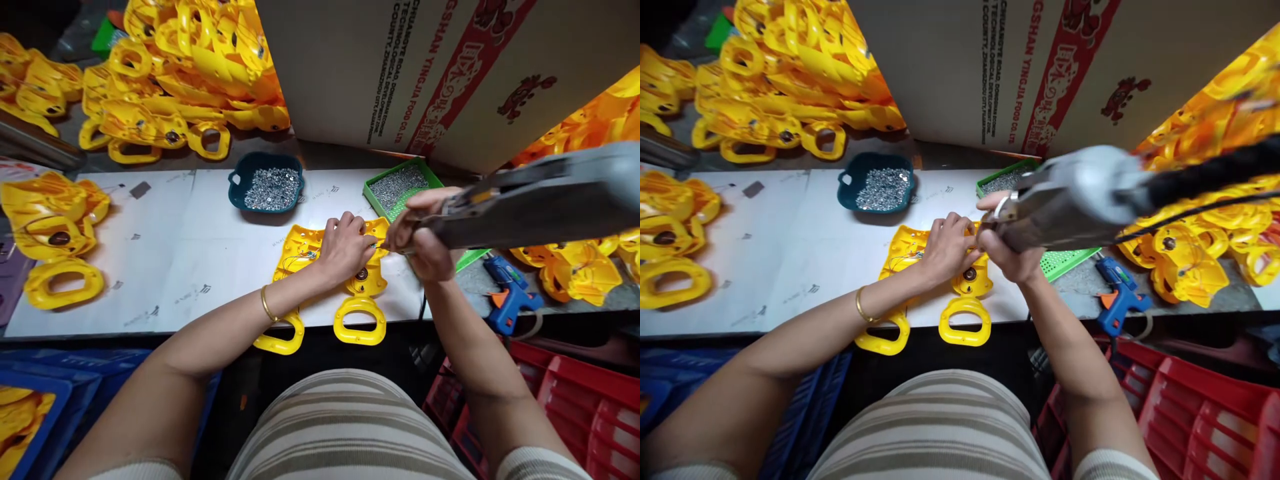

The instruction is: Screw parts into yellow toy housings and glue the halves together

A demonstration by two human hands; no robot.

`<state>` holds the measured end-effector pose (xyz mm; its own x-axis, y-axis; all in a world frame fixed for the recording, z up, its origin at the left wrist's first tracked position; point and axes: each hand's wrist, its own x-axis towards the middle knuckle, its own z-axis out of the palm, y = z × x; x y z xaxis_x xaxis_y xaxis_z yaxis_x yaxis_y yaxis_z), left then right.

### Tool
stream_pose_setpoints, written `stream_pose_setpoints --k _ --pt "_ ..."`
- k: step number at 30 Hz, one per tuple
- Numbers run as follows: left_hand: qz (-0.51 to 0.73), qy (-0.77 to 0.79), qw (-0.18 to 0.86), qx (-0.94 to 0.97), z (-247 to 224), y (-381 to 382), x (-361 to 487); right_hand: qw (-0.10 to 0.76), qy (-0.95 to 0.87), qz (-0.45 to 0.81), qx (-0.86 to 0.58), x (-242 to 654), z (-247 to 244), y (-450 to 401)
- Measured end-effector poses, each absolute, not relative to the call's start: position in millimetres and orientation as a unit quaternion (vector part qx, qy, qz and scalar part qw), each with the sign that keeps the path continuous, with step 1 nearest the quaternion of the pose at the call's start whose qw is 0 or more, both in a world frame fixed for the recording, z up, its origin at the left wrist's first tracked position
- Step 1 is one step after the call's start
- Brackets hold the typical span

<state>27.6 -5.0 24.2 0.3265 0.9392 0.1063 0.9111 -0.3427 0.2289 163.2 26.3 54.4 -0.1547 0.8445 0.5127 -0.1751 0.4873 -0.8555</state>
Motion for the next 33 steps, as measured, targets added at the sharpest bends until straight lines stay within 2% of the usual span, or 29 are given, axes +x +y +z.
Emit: stream_pose_setpoints --k 4,9,12,16,20,25,29,31,33 --pt "0.103 0.578 0.087 0.805 33 -8 25 0.658 -0.594 0.397 -0.236 172 63 7" --pt "0.127 0.508 0.104 0.845 58 -34 -18 0.664 -0.582 0.385 -0.270 190 44 -7" --pt "0.084 0.472 0.122 0.869 66 -59 -61 0.667 -0.567 0.396 -0.277 196 32 -11" --pt "0.044 0.511 0.140 0.847 50 -77 -93 0.674 -0.550 0.398 -0.292 196 31 -15" --pt "0.094 0.529 0.164 0.827 23 -75 -76 0.682 -0.549 0.400 -0.272 194 40 -22" --pt "0.203 0.553 0.078 0.805 13 -71 -52 0.676 -0.537 0.426 -0.271 200 50 -35" --pt "0.324 0.612 -0.035 0.721 25 -45 -81 0.654 -0.540 0.447 -0.285 210 49 -42" --pt "0.297 0.680 -0.035 0.670 33 -17 -109 0.649 -0.553 0.439 -0.283 213 48 -45" --pt "0.187 0.721 0.027 0.667 38 15 -134 0.644 -0.562 0.432 -0.288 215 48 -48"
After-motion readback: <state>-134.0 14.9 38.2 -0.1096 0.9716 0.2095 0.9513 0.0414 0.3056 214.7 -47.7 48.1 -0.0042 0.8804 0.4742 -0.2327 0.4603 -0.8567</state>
